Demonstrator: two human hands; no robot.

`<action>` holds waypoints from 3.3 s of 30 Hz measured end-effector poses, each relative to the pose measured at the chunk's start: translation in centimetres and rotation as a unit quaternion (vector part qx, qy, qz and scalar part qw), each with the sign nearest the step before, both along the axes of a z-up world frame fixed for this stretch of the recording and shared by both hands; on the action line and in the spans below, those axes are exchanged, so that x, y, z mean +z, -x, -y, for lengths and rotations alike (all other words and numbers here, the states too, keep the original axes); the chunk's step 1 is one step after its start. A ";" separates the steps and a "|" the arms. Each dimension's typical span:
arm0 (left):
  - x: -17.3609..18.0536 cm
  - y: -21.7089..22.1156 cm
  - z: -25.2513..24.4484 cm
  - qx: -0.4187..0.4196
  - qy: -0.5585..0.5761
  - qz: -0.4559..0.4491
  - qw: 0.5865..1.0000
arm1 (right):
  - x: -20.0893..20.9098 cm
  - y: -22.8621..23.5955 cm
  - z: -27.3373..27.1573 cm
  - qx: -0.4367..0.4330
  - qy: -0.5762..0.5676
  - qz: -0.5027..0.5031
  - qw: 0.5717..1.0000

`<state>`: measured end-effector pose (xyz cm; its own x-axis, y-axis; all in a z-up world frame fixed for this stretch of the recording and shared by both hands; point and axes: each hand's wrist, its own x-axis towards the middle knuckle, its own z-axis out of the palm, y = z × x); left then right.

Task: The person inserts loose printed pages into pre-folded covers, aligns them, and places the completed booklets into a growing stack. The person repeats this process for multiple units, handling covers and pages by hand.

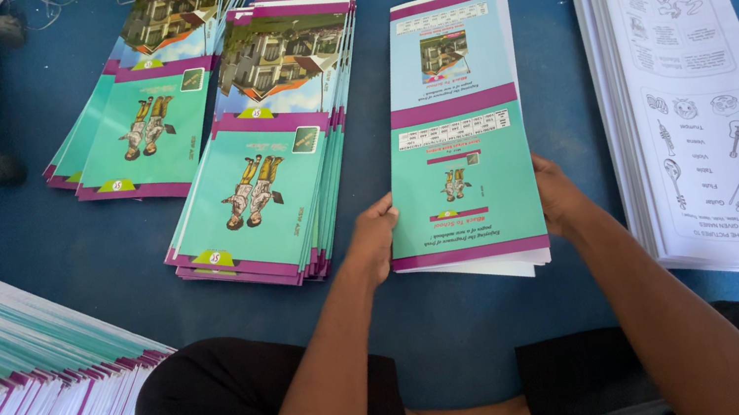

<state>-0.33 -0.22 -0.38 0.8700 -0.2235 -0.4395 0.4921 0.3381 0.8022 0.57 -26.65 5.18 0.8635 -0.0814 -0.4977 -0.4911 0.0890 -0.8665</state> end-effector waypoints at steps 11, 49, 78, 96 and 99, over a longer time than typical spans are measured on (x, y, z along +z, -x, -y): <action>1.4 0.9 0.2 -0.023 -0.001 -0.032 0.999 | -1.1 -0.4 0.6 0.035 0.003 -0.005 0.999; 0.2 0.0 1.0 -0.012 -0.063 0.023 0.998 | 4.3 1.8 0.1 0.013 0.034 -0.018 0.999; 22.9 -5.3 1.1 0.059 0.020 0.403 0.913 | 15.2 -1.2 0.6 0.048 0.099 0.412 0.905; 23.4 -2.6 0.4 0.025 0.011 0.447 0.894 | 19.6 1.1 -0.8 0.064 0.054 0.474 0.876; 23.8 -2.9 0.4 0.022 -0.026 0.429 0.902 | 19.4 0.8 -0.6 0.067 0.056 0.466 0.880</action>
